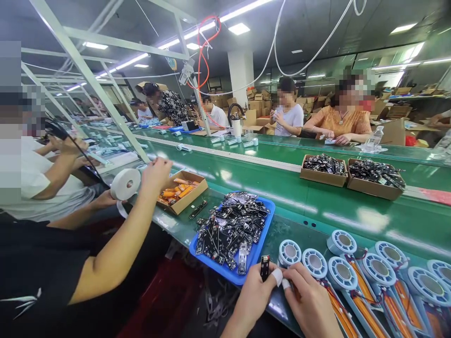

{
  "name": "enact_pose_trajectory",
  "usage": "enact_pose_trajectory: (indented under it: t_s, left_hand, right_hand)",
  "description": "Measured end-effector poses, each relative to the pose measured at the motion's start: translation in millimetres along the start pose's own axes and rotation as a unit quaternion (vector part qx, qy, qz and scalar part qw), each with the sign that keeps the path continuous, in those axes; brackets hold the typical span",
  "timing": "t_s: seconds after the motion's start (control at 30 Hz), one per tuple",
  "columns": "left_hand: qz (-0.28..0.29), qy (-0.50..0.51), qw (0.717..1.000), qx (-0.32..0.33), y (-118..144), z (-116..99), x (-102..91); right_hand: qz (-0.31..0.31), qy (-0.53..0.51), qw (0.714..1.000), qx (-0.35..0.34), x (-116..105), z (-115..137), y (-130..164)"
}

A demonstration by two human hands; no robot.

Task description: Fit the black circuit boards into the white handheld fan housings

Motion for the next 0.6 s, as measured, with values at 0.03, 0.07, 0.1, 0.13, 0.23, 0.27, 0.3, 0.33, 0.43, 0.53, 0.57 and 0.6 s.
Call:
enact_pose_trajectory:
  t_s: [0.03,0.07,0.1,0.13,0.23,0.27,0.3,0.33,0.43,0.53,0.57,0.6]
  left_hand:
    - [-0.001,0.002,1.000,-0.005,-0.2,1.1,0.0]
    - [-0.001,0.004,1.000,-0.009,0.1,2.5,-0.1]
    - [-0.001,0.006,1.000,-0.014,1.2,4.6,-0.4]
    - [0.002,0.007,1.000,-0.019,3.2,7.4,-0.9]
    - [0.009,0.024,0.998,-0.055,13.3,23.6,-4.4]
    - [0.002,0.032,0.996,-0.078,17.1,31.7,-6.7]
    - [-0.010,0.037,0.994,-0.105,20.6,40.3,-9.3]
    - [-0.028,0.036,0.991,-0.128,23.4,48.4,-12.0]
    - [-0.060,0.003,0.990,-0.127,25.6,61.3,-15.5]
    - [-0.014,-0.025,0.998,-0.064,22.6,55.9,-8.2]
    - [0.003,-0.035,0.998,-0.044,21.9,51.9,-5.3]
    - [0.017,-0.046,0.998,-0.028,21.4,47.6,-2.9]
  right_hand:
    - [-0.003,-0.001,1.000,-0.005,-1.7,1.1,-1.6]
    - [-0.006,-0.004,1.000,-0.004,-3.3,1.9,-3.3]
    - [-0.010,-0.006,1.000,0.002,-5.0,2.6,-4.9]
    - [-0.016,-0.007,1.000,0.013,-6.6,3.1,-6.3]
    - [-0.033,0.007,0.999,0.038,-9.7,5.3,-8.0]
    - [-0.033,0.016,0.999,0.037,-9.9,6.6,-7.9]
    - [-0.029,0.027,0.999,0.034,-9.7,8.0,-7.7]
    - [-0.019,0.038,0.999,0.030,-8.9,9.2,-7.5]
    - [0.017,0.062,0.997,0.032,-6.0,10.5,-7.2]
    - [0.037,0.072,0.996,0.041,-4.6,10.4,-7.2]
    - [0.041,0.073,0.996,0.039,-4.3,10.6,-7.2]
    - [0.045,0.075,0.996,0.034,-3.9,11.0,-7.1]
Point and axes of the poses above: each hand's wrist, its own y-axis away from the middle knuckle, its own x-axis out of the palm, z = x × y, the point moved 4 cm from there along -y, towards the middle knuckle, and after that the axes turned 4 degrees about -z, right-handed, at the moved point
